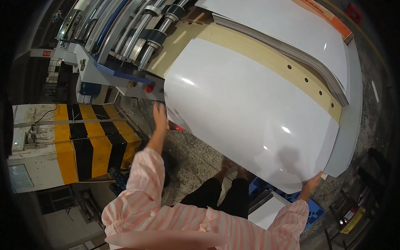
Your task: Moving large white paper sheets from a machine tray to a blue pallet.
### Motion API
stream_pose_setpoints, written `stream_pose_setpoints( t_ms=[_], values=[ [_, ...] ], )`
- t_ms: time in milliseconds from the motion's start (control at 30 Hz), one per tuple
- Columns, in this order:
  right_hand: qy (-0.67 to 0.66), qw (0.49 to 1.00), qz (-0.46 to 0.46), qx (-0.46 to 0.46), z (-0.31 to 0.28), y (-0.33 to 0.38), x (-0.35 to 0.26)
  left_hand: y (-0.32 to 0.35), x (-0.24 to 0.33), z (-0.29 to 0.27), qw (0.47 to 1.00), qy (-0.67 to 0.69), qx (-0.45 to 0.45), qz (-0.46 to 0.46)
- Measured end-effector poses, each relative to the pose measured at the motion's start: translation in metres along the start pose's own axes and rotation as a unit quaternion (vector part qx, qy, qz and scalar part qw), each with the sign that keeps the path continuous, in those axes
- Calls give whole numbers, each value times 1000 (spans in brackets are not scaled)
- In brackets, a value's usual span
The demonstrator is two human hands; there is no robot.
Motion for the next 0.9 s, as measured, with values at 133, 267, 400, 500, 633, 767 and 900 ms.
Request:
stream_pose_setpoints(
  t_ms=[133, 267, 400, 500, 633, 767, 900],
  values=[
    [-82, 992, -6, -97, 6, -13, 20, -75, 17, 35, 959, 128, -63, -246],
    [-177, 964, -57, -188, -5, -16, 24, -77, 19, 47, 969, 75, -105, -212],
    [-213, 936, -53, -277, -13, -34, 31, -81, 24, 61, 973, -17, -132, -187],
    [-119, 973, -3, -196, 1, -4, 22, -73, 24, 48, 967, 44, -131, -214],
    [-172, 961, -50, -212, 9, 42, 6, -69, 25, 2, 960, 127, -125, -218],
    [-38, 997, 5, -65, -65, 42, 74, -36, 26, -28, 951, 110, -135, -256],
    [-10, 996, 75, 38, -151, 135, 140, -7, 33, -78, 915, 180, -174, -317]
  ],
)
Point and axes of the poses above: each hand's wrist, its own y-axis away from the middle knuckle, its own z-axis out of the palm, x = y × z, the point moved 2 cm from there along -y, towards the middle knuckle, and after that the axes turned 14 degrees about y, right-handed, at the moved point
